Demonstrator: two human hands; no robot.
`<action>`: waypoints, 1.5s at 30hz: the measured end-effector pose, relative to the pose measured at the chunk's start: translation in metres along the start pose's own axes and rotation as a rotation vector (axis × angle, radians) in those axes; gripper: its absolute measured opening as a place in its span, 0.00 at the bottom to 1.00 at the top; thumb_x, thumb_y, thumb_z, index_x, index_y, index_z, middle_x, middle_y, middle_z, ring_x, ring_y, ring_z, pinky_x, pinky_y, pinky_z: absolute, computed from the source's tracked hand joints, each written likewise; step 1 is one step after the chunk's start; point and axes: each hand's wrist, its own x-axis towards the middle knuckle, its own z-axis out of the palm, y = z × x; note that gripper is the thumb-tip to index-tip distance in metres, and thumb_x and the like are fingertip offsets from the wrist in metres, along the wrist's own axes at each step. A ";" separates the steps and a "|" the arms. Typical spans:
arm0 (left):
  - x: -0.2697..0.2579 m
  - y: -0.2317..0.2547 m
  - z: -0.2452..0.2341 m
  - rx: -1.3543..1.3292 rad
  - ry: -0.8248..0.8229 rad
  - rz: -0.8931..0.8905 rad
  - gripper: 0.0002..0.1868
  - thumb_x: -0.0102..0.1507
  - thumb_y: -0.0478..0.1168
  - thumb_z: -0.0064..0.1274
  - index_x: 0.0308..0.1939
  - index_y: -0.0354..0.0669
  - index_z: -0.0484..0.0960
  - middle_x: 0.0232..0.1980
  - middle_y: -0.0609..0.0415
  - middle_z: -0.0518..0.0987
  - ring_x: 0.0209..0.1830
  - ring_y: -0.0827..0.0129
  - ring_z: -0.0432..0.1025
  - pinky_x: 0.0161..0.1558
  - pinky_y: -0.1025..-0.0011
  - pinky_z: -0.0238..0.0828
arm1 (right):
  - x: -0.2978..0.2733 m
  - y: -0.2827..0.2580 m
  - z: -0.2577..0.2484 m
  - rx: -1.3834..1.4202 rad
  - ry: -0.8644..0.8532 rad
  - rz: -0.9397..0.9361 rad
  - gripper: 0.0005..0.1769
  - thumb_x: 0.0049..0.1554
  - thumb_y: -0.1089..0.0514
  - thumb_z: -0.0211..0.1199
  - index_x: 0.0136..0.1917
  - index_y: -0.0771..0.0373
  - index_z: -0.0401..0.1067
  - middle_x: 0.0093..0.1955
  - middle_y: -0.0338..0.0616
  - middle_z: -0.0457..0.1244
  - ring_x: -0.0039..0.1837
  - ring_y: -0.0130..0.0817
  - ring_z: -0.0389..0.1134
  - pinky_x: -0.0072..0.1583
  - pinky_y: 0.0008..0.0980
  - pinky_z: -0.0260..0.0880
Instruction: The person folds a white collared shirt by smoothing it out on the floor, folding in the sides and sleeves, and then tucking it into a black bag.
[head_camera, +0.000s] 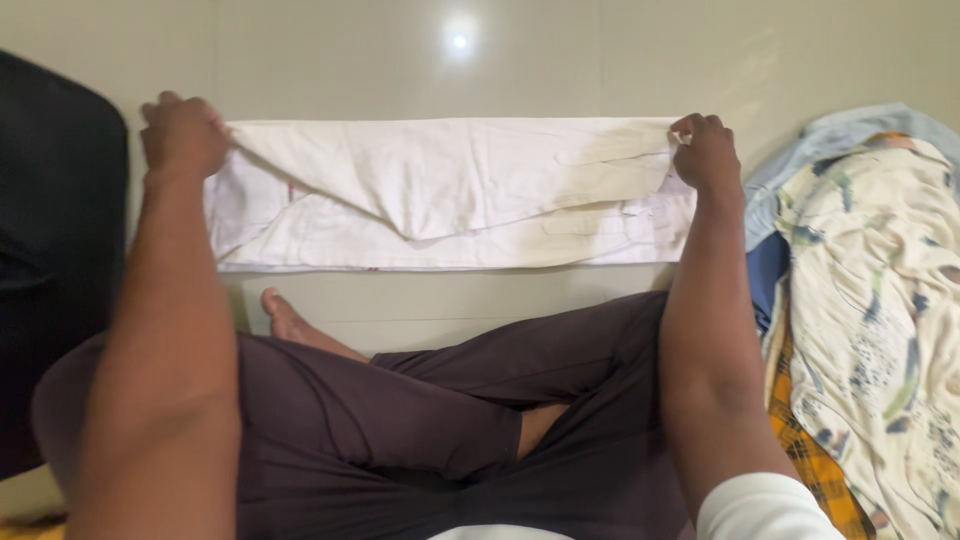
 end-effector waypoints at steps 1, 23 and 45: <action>-0.001 -0.001 0.004 -0.031 0.011 -0.008 0.08 0.64 0.47 0.65 0.43 0.51 0.87 0.61 0.41 0.74 0.62 0.40 0.66 0.54 0.45 0.70 | 0.001 0.009 -0.001 0.024 0.004 -0.004 0.22 0.55 0.69 0.54 0.59 0.53 0.77 0.62 0.49 0.64 0.65 0.55 0.63 0.63 0.52 0.66; 0.013 -0.026 0.016 -0.341 -0.106 -0.115 0.10 0.59 0.30 0.57 0.42 0.42 0.88 0.40 0.44 0.84 0.37 0.57 0.79 0.43 0.59 0.75 | 0.021 0.039 0.014 0.267 -0.038 0.049 0.12 0.59 0.59 0.62 0.57 0.54 0.70 0.52 0.35 0.65 0.64 0.43 0.65 0.67 0.51 0.66; 0.011 -0.017 0.002 -0.329 -0.228 -0.216 0.10 0.59 0.41 0.68 0.40 0.43 0.85 0.37 0.46 0.85 0.31 0.66 0.76 0.34 0.65 0.72 | 0.008 -0.012 -0.004 0.008 -0.002 -0.166 0.14 0.53 0.64 0.68 0.53 0.54 0.80 0.57 0.44 0.66 0.64 0.51 0.62 0.60 0.51 0.65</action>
